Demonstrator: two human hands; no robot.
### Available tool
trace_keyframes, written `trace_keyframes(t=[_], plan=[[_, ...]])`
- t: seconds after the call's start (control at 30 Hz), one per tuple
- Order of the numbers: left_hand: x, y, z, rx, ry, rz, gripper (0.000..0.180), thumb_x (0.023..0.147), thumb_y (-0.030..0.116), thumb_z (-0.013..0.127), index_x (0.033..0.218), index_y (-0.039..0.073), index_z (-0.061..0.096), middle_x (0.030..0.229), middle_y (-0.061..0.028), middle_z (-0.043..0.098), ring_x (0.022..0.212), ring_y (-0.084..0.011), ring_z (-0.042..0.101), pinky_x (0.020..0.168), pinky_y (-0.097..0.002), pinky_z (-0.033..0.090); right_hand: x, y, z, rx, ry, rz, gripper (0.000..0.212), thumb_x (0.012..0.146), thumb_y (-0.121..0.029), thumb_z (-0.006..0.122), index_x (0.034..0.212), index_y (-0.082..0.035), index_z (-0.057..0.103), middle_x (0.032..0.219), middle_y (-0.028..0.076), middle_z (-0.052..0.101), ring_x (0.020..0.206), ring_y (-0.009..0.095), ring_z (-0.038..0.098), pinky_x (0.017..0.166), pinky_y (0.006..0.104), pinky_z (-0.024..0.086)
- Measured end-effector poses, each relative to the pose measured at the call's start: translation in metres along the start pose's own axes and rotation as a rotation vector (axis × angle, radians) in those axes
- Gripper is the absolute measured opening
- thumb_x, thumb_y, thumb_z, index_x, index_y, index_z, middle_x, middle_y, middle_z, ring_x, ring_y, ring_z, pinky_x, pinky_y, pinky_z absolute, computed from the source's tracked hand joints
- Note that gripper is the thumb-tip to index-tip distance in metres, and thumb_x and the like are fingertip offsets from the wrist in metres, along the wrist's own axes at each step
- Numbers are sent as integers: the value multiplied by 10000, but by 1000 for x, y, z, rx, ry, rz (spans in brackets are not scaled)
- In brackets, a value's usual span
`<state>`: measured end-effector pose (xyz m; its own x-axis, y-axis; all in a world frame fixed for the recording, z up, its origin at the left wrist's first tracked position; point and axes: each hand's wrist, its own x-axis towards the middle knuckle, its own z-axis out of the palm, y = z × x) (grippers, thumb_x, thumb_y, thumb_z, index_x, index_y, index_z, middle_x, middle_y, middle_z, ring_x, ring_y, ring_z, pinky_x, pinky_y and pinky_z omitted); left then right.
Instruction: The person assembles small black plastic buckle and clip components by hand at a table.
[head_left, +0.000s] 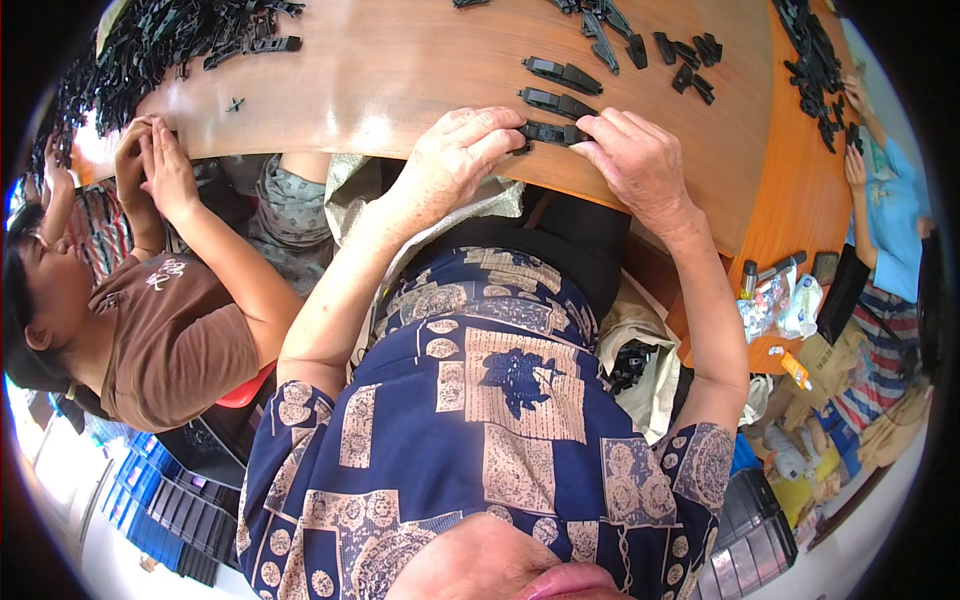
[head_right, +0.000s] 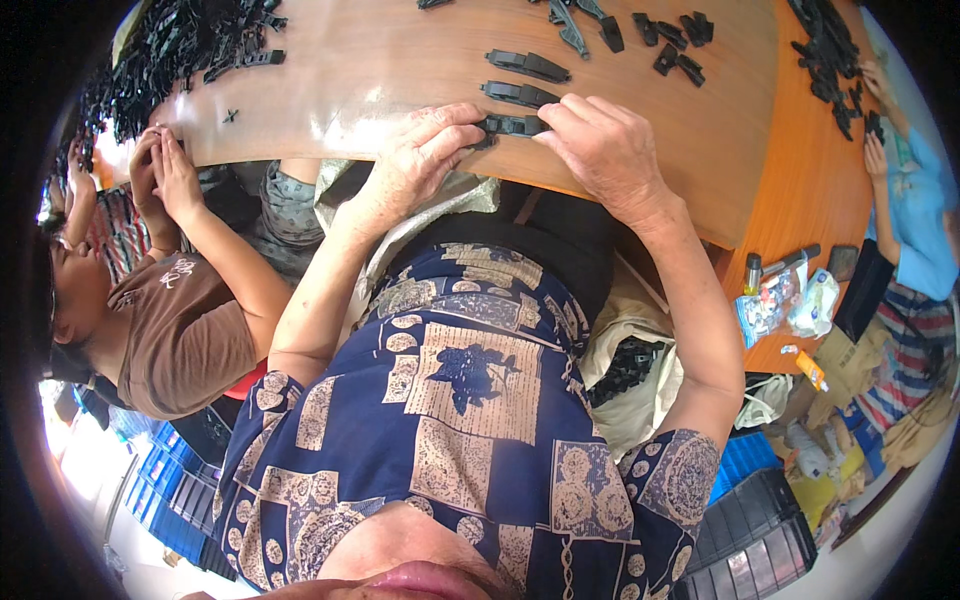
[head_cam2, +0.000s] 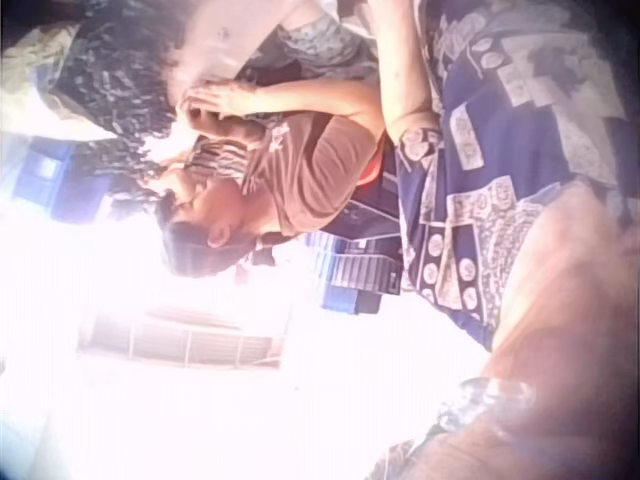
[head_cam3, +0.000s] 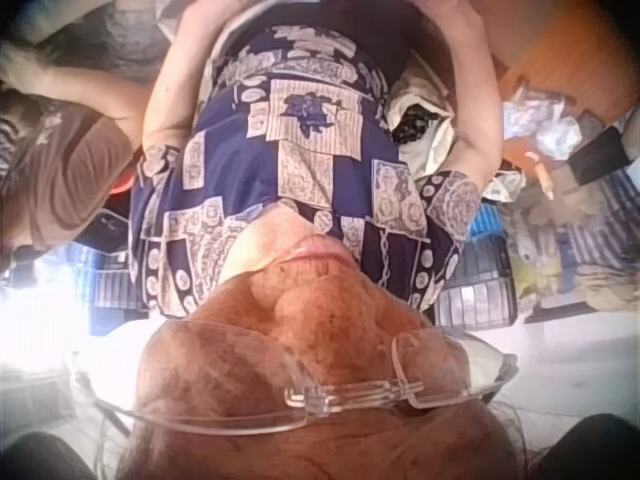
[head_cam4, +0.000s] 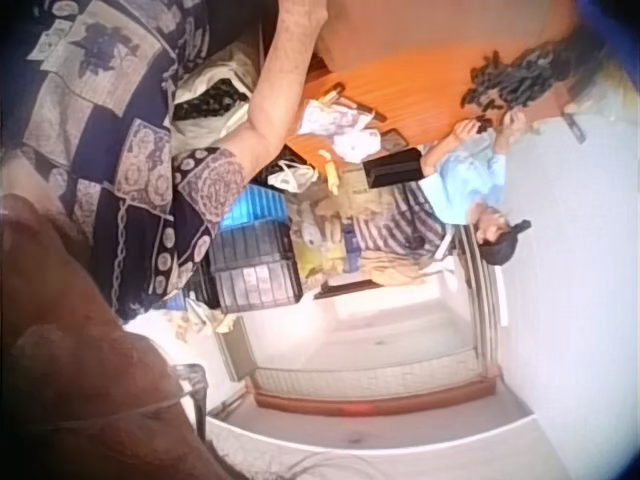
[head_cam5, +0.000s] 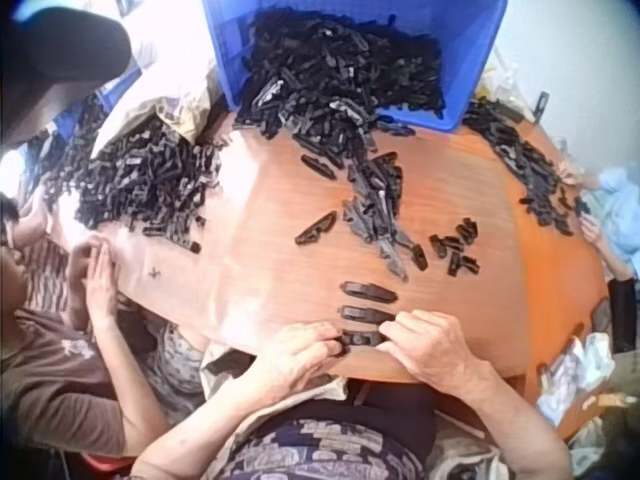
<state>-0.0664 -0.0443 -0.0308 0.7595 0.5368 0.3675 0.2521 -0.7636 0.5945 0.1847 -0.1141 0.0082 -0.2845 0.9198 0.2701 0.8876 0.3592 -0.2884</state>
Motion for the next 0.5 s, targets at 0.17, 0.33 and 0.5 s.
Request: trace_keyframes(t=[0.17,0.33,0.5], plan=[[0,0,-1,-8,39,5,267,798,5,731,1058,40,676,1206,-119,674,1155,-327,643,966,-424,529,1,-1,-4,74,-39,-1,220,819,-189,772,980,-77,672,836,61,672,748,250,683,640,358,545],[1,0,0,1,36,6,257,789,16,726,1042,33,686,1212,-124,682,1164,-329,642,978,-428,532,1,-1,-3,92,-34,-4,215,833,-185,766,980,-74,654,813,72,670,719,270,684,608,362,541],[0,0,-2,-24,32,5,247,804,32,726,1048,39,689,1214,-122,685,1171,-327,640,989,-434,526,6,-3,-1,141,-118,19,210,866,-206,748,942,-72,605,818,90,683,733,299,688,592,383,539]])
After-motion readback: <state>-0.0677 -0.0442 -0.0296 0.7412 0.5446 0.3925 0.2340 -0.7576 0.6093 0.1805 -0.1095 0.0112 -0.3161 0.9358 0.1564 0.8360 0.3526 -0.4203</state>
